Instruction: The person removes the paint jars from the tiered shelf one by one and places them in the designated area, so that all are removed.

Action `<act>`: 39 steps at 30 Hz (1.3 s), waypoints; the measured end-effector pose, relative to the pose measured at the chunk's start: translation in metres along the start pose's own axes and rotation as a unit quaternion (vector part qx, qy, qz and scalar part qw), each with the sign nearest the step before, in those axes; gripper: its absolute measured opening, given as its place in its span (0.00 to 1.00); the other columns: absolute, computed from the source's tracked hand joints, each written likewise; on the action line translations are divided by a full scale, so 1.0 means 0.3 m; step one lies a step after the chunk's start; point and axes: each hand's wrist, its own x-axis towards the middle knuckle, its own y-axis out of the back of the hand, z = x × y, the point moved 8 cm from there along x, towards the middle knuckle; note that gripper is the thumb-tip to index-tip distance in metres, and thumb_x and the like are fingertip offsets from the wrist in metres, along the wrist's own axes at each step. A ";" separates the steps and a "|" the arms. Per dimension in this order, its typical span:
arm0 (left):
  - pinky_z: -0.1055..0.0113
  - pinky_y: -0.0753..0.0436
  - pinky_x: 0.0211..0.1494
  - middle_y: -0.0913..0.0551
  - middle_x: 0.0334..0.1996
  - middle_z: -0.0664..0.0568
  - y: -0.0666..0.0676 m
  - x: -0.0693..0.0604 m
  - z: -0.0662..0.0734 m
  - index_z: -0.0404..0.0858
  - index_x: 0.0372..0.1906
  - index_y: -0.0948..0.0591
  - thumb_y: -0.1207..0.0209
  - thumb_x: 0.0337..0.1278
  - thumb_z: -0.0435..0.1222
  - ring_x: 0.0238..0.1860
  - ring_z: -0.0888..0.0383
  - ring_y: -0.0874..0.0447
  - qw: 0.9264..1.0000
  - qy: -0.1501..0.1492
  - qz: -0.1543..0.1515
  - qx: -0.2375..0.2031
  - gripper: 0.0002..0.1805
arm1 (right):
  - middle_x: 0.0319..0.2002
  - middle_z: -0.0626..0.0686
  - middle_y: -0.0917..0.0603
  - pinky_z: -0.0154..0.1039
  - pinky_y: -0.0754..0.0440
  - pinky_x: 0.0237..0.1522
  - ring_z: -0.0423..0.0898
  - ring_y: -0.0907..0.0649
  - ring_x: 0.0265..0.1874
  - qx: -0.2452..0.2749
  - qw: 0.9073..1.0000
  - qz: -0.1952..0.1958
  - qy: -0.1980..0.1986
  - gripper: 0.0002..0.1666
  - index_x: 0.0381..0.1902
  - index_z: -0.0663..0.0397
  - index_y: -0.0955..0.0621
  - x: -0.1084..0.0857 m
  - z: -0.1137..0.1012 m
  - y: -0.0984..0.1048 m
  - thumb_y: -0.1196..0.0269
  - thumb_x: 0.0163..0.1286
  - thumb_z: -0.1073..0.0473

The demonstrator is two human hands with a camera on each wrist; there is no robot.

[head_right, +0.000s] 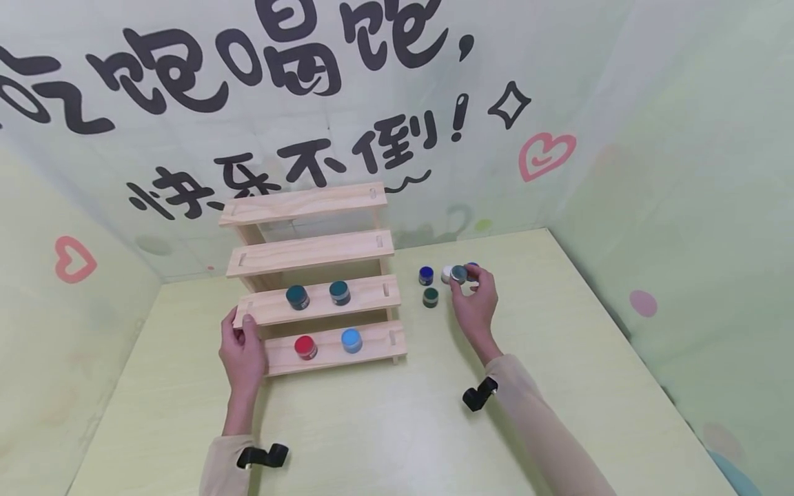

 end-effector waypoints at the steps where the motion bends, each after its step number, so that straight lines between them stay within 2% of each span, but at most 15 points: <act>1: 0.74 0.33 0.26 0.27 0.25 0.50 0.001 0.000 0.001 0.43 0.72 0.29 0.55 0.79 0.50 0.24 0.63 0.33 1.000 -0.001 -0.001 0.000 0.26 | 0.51 0.61 0.18 0.42 0.27 0.48 0.54 0.20 0.51 -0.002 1.000 -0.003 -0.004 0.24 0.56 0.64 0.21 -0.004 0.009 -0.001 0.29 0.63 0.66; 3: 0.74 0.33 0.26 0.27 0.24 0.51 0.004 0.001 0.003 0.43 0.71 0.29 0.54 0.79 0.50 0.24 0.63 0.33 1.000 -0.004 0.002 -0.002 0.26 | 0.52 0.61 0.18 0.42 0.27 0.48 0.52 0.20 0.52 -0.005 1.000 -0.009 -0.011 0.25 0.57 0.64 0.21 -0.013 0.026 -0.004 0.29 0.62 0.66; 9: 0.74 0.33 0.26 0.27 0.23 0.52 0.005 0.004 -0.003 0.43 0.71 0.28 0.53 0.78 0.50 0.23 0.64 0.33 1.000 -0.005 0.007 0.002 0.25 | 0.52 0.65 0.18 0.45 0.26 0.50 0.57 0.20 0.52 -0.028 0.998 -0.035 -0.033 0.26 0.58 0.66 0.22 -0.034 0.070 -0.018 0.30 0.62 0.67; 18: 0.77 0.32 0.29 0.18 0.32 0.38 0.005 0.000 0.003 0.41 0.71 0.29 0.53 0.78 0.49 0.26 0.64 0.30 1.000 -0.005 0.003 -0.009 0.26 | 0.51 0.65 0.19 0.40 0.29 0.50 0.57 0.21 0.51 -0.057 0.991 -0.075 -0.093 0.25 0.58 0.64 0.23 -0.066 0.139 -0.045 0.30 0.64 0.64; 21: 0.77 0.31 0.29 0.16 0.34 0.37 0.006 0.000 0.005 0.41 0.71 0.29 0.53 0.78 0.49 0.27 0.65 0.29 1.000 -0.007 0.004 -0.009 0.26 | 0.50 0.65 0.18 0.39 0.28 0.50 0.57 0.21 0.49 -0.056 0.991 -0.079 -0.094 0.25 0.58 0.65 0.23 -0.070 0.149 -0.049 0.30 0.64 0.64; 28: 0.75 0.33 0.26 0.22 0.26 0.41 0.006 0.002 0.005 0.42 0.71 0.29 0.53 0.79 0.49 0.24 0.63 0.32 1.000 -0.006 0.003 -0.003 0.26 | 0.51 0.65 0.18 0.37 0.28 0.49 0.57 0.21 0.49 -0.068 0.991 -0.082 -0.086 0.25 0.59 0.65 0.23 -0.069 0.156 -0.053 0.32 0.64 0.64; 35: 0.77 0.32 0.29 0.18 0.32 0.38 0.006 0.002 0.004 0.42 0.72 0.29 0.54 0.79 0.50 0.26 0.64 0.30 1.000 -0.002 0.003 -0.004 0.26 | 0.52 0.65 0.19 0.42 0.26 0.53 0.56 0.22 0.51 -0.075 0.989 -0.089 -0.087 0.26 0.61 0.65 0.24 -0.064 0.162 -0.058 0.33 0.66 0.65; 39: 0.76 0.32 0.28 0.20 0.29 0.38 0.007 0.000 0.006 0.42 0.71 0.29 0.54 0.78 0.50 0.26 0.63 0.31 1.000 0.000 0.002 -0.003 0.26 | 0.52 0.65 0.20 0.43 0.26 0.53 0.57 0.22 0.51 -0.080 0.989 -0.092 -0.085 0.26 0.61 0.66 0.25 -0.061 0.162 -0.059 0.33 0.66 0.65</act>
